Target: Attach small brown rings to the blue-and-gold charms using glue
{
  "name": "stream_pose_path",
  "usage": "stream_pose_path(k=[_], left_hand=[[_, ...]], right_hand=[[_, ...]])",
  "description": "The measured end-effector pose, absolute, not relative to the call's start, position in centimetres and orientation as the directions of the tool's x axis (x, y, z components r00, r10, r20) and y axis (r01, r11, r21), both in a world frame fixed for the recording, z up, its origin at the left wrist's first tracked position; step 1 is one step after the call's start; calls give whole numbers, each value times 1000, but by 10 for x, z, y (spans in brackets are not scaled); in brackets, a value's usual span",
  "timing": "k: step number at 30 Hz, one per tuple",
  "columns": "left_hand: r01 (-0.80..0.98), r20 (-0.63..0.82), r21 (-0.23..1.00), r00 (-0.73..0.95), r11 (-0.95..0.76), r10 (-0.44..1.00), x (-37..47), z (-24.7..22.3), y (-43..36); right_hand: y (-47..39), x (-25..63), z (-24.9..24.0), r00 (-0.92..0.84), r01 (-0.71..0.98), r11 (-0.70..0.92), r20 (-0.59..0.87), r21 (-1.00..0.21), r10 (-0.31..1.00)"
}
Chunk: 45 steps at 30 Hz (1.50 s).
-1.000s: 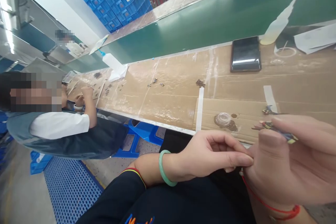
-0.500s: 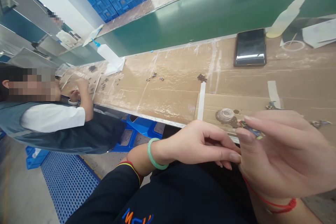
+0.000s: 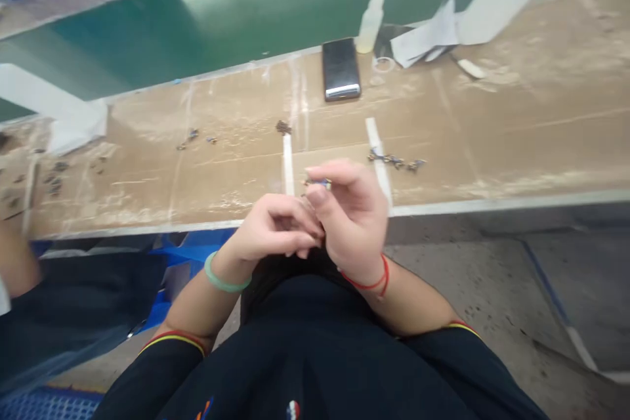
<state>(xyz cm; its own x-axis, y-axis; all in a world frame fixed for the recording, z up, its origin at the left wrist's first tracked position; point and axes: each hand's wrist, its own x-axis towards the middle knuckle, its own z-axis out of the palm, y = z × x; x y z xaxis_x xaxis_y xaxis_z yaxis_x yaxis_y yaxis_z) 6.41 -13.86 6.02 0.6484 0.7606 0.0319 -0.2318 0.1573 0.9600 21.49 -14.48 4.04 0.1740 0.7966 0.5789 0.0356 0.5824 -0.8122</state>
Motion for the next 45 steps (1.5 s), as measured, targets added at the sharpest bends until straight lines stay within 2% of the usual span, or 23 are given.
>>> stream_pose_path(k=[2, 4, 8, 12, 16, 19, 20, 22, 24, 26, 29, 32, 45], left_hand=[[-406, -4, 853, 622, 328, 783, 69, 40, -140], [-541, -16, 731, 595, 416, 803, 73, 26, -143], [-629, -15, 601, 608, 493, 794, 75, 19, -146], [-658, -25, 564, 590, 499, 807, 71, 19, -145], [-700, 56, 544, 581, 463, 812, 68, 11, -141], [-713, 165, 640, 491, 286, 855, 63, 8, -140], [-685, 220, 712, 429, 156, 876, 60, 8, -140], [-510, 381, 840, 311, -186, 871, 54, 8, -140], [-255, 552, 831, 260, -495, 792, 48, 7, -141], [-77, 648, 753, 251, -653, 719, 44, 3, -143], [46, 676, 713, 216, -699, 704, 44, -5, -147], [94, 684, 699, 203, -709, 701, 47, -10, -150], [79, 684, 703, 196, -707, 703, 50, -9, -150]], right_hand=[[-146, 216, 36, 263, -86, 537, 501, -839, 825], [-145, 219, 34, 294, -197, 487, 422, -851, 858], [-144, 225, 33, 260, -298, 384, 313, -874, 913], [-145, 233, 28, 231, -285, 361, 302, -888, 925], [-146, 245, 18, 221, -181, 339, 297, -923, 929], [-144, 258, 17, 194, -25, 372, 361, -928, 912], [-143, 263, 18, 168, 58, 386, 390, -921, 905], [-140, 272, 20, 87, 242, 400, 431, -884, 898], [-137, 279, 22, -4, 396, 409, 443, -822, 896], [-135, 284, 20, -75, 492, 434, 459, -755, 885], [-132, 285, 15, -124, 566, 453, 472, -689, 873], [-130, 282, 10, -144, 578, 455, 464, -677, 874], [-126, 280, 7, -194, 605, 467, 449, -645, 872]])
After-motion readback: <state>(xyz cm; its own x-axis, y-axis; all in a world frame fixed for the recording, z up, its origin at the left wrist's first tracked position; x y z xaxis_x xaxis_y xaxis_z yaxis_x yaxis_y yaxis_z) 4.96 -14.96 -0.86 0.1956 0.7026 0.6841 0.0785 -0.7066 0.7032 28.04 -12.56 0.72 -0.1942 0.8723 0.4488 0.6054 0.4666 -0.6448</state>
